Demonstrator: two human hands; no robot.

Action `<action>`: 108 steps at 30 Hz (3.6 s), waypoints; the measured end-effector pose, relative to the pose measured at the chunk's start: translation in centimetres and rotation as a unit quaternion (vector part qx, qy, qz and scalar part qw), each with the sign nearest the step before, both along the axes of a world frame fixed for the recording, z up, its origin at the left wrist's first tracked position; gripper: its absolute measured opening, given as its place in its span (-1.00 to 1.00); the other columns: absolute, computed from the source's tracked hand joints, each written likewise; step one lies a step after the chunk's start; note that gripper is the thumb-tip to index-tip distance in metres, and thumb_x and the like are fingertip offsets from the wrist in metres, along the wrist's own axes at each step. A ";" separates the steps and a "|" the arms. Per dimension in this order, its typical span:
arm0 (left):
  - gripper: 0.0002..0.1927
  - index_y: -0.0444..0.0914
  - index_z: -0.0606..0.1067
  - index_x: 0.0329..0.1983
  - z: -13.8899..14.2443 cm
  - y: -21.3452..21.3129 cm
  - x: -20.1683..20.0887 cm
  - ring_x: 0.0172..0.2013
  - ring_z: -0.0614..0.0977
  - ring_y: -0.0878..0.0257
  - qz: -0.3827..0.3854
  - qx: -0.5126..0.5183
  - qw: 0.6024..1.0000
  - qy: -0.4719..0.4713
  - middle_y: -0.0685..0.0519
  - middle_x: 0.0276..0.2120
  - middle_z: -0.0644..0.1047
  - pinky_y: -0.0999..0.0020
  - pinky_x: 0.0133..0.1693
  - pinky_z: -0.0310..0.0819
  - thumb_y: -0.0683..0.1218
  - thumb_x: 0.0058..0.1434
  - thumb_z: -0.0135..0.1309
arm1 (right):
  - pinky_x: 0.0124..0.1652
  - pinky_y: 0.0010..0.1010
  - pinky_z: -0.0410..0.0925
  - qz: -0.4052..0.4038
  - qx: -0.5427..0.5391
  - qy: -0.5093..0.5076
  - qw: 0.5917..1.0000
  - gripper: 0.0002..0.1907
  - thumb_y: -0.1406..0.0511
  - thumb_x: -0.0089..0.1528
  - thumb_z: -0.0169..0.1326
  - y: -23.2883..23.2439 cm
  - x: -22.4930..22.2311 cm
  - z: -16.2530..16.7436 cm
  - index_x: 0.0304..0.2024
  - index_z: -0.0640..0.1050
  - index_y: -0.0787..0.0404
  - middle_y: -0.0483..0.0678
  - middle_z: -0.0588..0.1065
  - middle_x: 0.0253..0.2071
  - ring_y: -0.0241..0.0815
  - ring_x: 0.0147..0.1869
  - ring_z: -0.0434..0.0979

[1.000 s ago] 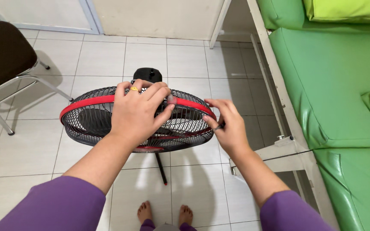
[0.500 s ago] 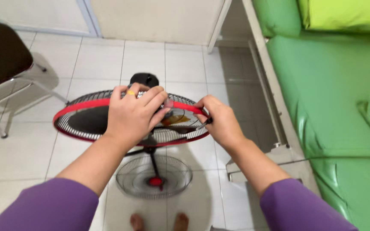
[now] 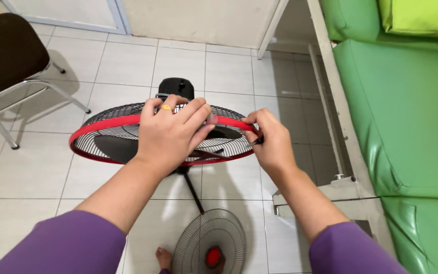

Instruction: The person services a pedestal fan on the floor. They unscrew the grille clips with a screwdriver, separate the front grille and red trim ring from the fan head, set the grille on the bed, then reattach the grille and ring and retighten the clips by hand and with the screwdriver.

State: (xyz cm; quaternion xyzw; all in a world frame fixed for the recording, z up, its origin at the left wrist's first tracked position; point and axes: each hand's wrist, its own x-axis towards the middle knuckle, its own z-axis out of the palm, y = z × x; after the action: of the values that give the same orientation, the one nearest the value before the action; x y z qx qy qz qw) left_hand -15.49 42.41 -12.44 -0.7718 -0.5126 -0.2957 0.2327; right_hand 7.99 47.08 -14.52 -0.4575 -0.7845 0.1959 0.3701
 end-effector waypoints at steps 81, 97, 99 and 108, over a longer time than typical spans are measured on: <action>-0.54 -0.28 0.36 0.25 -18.1 -20.2 -5.3 -0.24 0.71 0.11 0.078 -0.514 0.402 -0.753 -0.14 0.00 0.56 0.22 -0.21 0.67 -0.24 0.24 -0.03 | -0.02 -0.29 0.51 0.412 -0.263 -0.036 0.872 -0.77 0.18 0.28 0.21 -25.6 -4.2 -12.5 -0.12 0.71 0.17 0.05 0.65 -0.20 -0.05 -0.07 0.69; -0.61 -0.34 0.61 -0.27 14.0 -27.6 -12.3 -0.31 0.71 0.31 0.016 -0.562 0.658 -0.501 -0.04 -0.31 0.74 0.45 -0.27 0.55 -0.31 -0.04 -0.20 | -0.17 -0.40 0.39 0.288 -0.133 -0.111 0.942 -0.55 0.04 0.07 0.37 -15.1 -3.8 11.1 -0.23 0.60 0.23 -0.09 0.52 -0.31 -0.25 -0.20 0.47; -0.66 -0.34 0.63 -0.25 14.7 -26.9 -12.2 -0.32 0.69 0.30 0.007 -0.578 0.655 -0.487 -0.05 -0.31 0.74 0.46 -0.28 0.54 -0.27 0.02 -0.14 | -0.23 -0.42 0.37 0.275 -0.187 -0.132 0.934 -0.54 0.03 0.06 0.37 -14.0 -3.7 11.1 -0.28 0.57 0.25 -0.13 0.48 -0.43 -0.31 -0.30 0.41; -0.70 -0.27 0.57 -0.32 13.1 -19.2 -8.9 -0.39 0.75 0.32 -0.058 -0.597 0.669 -0.439 0.04 -0.37 0.75 0.45 -0.41 0.50 0.01 0.35 -0.05 | -0.14 -0.35 0.40 0.411 -0.038 -0.128 0.902 -0.50 0.03 -0.01 0.43 -10.4 -2.0 14.5 -0.22 0.56 0.17 -0.15 0.57 -0.27 -0.23 -0.12 0.54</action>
State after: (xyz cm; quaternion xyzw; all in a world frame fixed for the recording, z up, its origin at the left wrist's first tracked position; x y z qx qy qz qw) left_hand -24.34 23.25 0.65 -0.5548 -0.5769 -0.2438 -0.5476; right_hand 5.98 36.66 0.02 -0.1297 -0.9353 0.3000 0.1354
